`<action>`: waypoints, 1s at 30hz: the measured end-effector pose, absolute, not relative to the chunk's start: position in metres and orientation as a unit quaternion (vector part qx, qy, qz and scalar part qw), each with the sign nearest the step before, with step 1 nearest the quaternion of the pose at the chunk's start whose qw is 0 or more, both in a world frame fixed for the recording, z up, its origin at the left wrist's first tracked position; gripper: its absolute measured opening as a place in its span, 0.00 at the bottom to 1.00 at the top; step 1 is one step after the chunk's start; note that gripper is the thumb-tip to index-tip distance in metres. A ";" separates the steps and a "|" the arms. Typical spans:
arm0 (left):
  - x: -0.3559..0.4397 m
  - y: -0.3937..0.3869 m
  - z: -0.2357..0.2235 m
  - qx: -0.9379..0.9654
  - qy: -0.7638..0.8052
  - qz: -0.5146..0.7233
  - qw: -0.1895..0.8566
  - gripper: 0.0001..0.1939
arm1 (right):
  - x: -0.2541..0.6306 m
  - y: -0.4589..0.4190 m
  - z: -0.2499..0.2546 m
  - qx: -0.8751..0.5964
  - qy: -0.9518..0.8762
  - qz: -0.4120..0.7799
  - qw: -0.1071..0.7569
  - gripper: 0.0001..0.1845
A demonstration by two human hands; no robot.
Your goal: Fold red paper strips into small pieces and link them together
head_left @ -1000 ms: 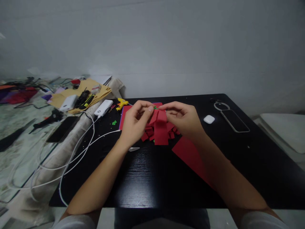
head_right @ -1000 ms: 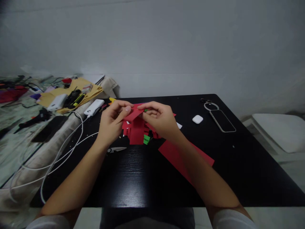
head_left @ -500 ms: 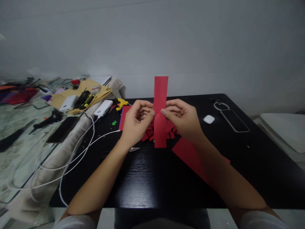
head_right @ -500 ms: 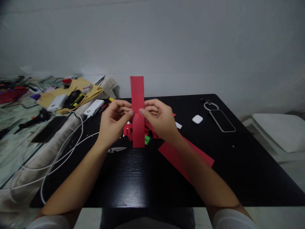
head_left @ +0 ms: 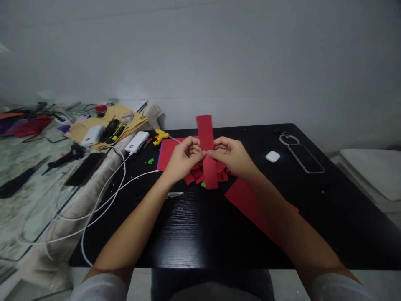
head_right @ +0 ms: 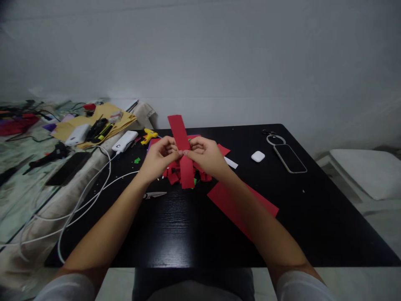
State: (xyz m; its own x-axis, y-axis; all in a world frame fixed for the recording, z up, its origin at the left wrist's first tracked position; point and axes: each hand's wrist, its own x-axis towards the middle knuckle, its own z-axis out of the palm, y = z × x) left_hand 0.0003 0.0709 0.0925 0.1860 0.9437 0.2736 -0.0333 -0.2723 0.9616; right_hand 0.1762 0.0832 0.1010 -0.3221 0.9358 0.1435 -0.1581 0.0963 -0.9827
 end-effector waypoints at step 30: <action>0.013 0.017 -0.009 0.402 0.390 0.446 0.698 0.10 | 0.191 0.041 -0.009 -0.280 -0.366 0.829 0.317 0.17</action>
